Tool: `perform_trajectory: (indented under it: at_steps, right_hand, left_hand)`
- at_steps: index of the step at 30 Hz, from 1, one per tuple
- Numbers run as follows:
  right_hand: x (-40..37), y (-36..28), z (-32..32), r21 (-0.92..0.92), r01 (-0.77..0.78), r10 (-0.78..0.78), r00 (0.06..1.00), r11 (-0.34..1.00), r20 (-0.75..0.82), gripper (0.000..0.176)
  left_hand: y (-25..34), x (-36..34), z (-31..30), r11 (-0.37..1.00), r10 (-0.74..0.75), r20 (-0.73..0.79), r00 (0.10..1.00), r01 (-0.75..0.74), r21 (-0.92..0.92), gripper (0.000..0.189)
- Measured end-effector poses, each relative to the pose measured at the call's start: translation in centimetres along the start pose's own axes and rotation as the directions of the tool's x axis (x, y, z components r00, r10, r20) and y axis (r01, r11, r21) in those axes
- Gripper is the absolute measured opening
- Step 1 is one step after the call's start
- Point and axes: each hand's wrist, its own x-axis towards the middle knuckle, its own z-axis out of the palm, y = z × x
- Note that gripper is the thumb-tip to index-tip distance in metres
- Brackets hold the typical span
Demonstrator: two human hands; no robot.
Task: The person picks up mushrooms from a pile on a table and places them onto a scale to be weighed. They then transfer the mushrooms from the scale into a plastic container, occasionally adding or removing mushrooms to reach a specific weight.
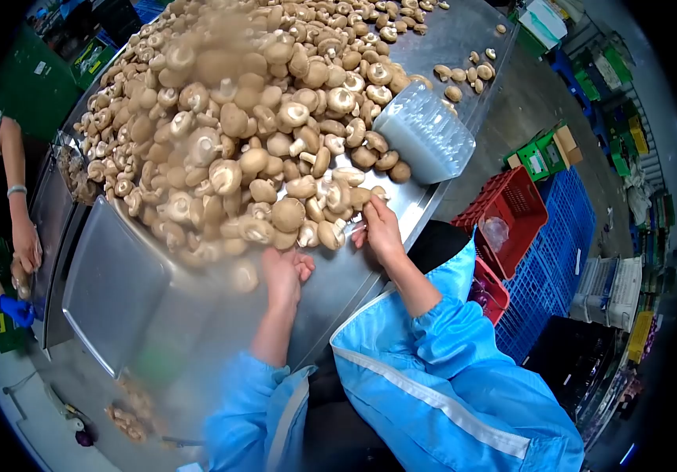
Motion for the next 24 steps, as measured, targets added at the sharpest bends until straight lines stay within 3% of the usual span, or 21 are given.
perform_trajectory:
  at_steps: [8,12,18,19,21,24]
  right_hand:
    - [-5.2,0.2,-1.0,0.001,0.001,-0.001,1.0,1.0,0.017,0.035]
    - [-6.3,-1.9,0.9,0.0,0.06,-0.059,0.994,0.998,0.094,0.035]
    - [-5.9,-4.2,9.3,0.047,0.074,-0.085,0.944,0.996,0.318,0.038]
    - [-5.7,-4.4,11.2,0.052,0.052,-0.067,0.937,0.997,0.342,0.037]
    - [-5.5,-5.3,15.1,0.013,0.073,-0.072,0.903,0.997,0.423,0.034]
    - [-5.8,-6.0,20.9,-0.131,0.157,-0.076,0.873,0.979,0.481,0.032]
  left_hand:
    - [-1.4,-4.3,-1.7,0.996,0.031,0.059,0.998,-0.026,-0.09,0.023]
    - [0.8,-6.1,-2.3,0.987,0.14,0.044,0.989,-0.136,-0.088,0.032]
    - [6.5,-7.3,-8.9,0.949,0.314,-0.108,0.943,-0.307,0.072,0.065]
    - [7.9,-7.8,-10.0,0.949,0.315,-0.19,0.93,-0.309,0.061,0.058]
    - [10.3,-8.3,-13.7,0.937,0.349,-0.158,0.924,-0.338,0.094,0.055]
    - [13.3,-9.9,-17.9,0.926,0.371,-0.303,0.878,-0.324,0.194,0.049]
